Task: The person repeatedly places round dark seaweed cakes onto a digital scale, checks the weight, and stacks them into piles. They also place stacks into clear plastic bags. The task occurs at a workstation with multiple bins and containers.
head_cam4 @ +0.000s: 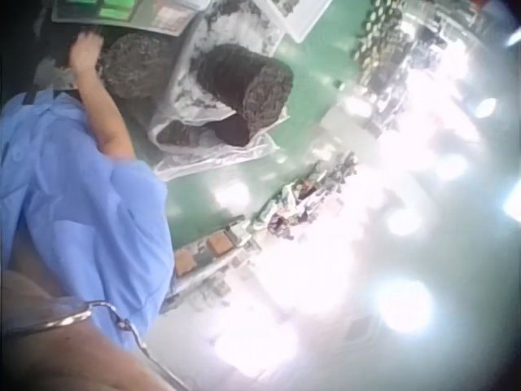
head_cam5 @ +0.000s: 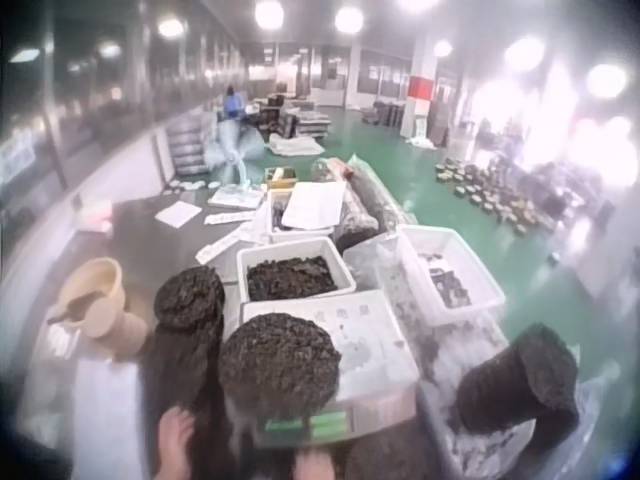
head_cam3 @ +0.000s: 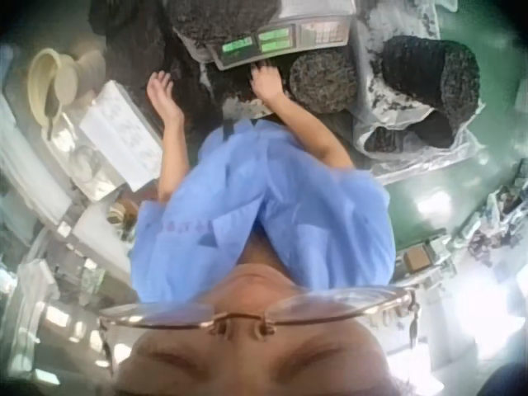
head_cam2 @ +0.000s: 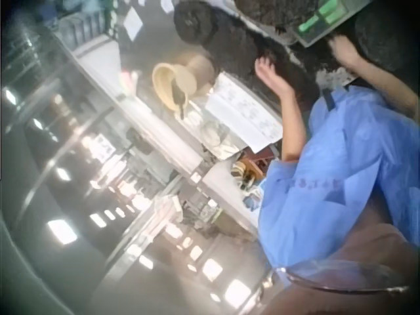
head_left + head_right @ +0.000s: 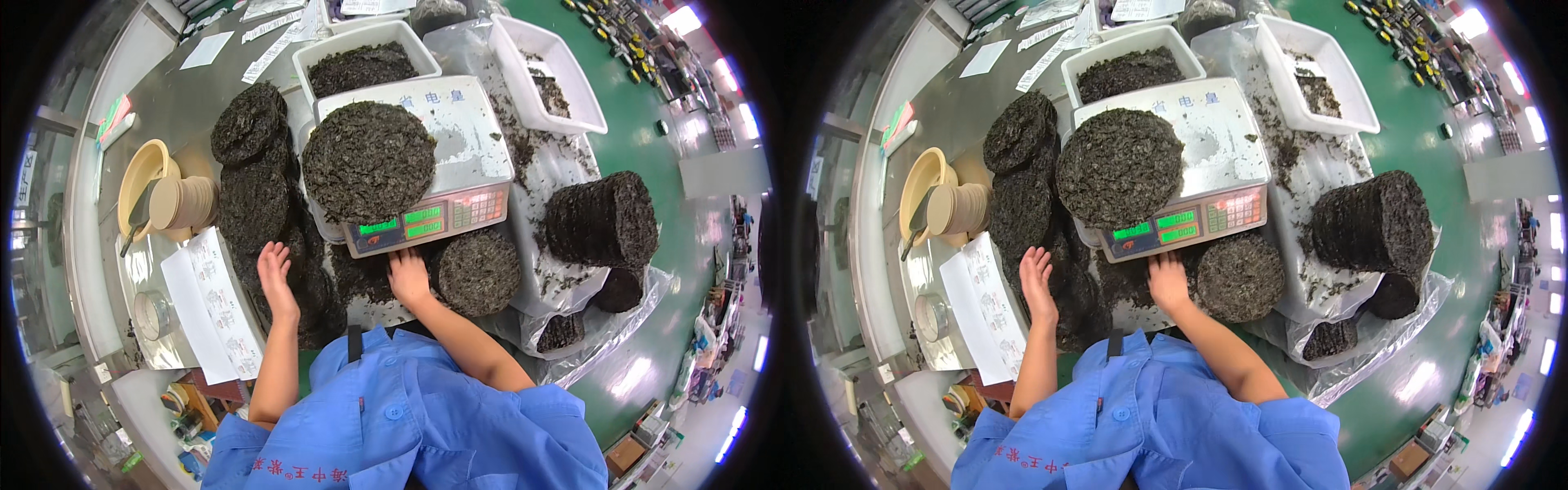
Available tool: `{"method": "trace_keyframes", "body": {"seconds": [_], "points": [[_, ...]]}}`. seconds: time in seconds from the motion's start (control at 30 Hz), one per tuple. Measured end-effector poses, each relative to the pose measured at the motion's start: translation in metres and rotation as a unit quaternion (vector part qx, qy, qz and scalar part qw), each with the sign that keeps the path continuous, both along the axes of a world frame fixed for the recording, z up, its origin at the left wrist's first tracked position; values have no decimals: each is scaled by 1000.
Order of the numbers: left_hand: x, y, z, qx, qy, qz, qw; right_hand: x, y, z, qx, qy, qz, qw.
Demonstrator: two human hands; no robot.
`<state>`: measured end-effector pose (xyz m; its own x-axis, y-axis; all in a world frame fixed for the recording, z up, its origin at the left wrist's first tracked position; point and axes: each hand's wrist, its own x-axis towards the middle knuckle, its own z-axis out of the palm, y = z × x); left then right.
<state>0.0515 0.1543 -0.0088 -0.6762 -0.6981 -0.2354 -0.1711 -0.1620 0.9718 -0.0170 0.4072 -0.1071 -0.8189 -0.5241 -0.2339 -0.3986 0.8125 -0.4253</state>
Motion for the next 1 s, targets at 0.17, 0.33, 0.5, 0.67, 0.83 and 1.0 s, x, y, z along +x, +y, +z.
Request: {"method": "trace_keyframes", "body": {"seconds": [0.17, 0.33, 0.5, 0.67, 0.83, 1.0], "points": [[-2, -8, 17, -21, 18, 23, 999, 13, -1, 149, -297, -74, 69, 950], [-25, 9, 34, -4, 76, 12, 997, -122, -53, 224, -545, -23, -143, 826], [-47, 22, 41, 5, 126, -32, 992, -164, -53, 220, -207, 297, -202, 910], [-50, 12, 41, 31, 88, -7, 996, -128, 15, 204, -356, 266, -254, 859], [-104, -5, 52, 23, 44, -68, 996, -98, 43, 174, -384, 178, -328, 845], [-162, -1, 66, -49, -27, -133, 989, -89, 38, 174, -401, 179, -323, 838]]}}
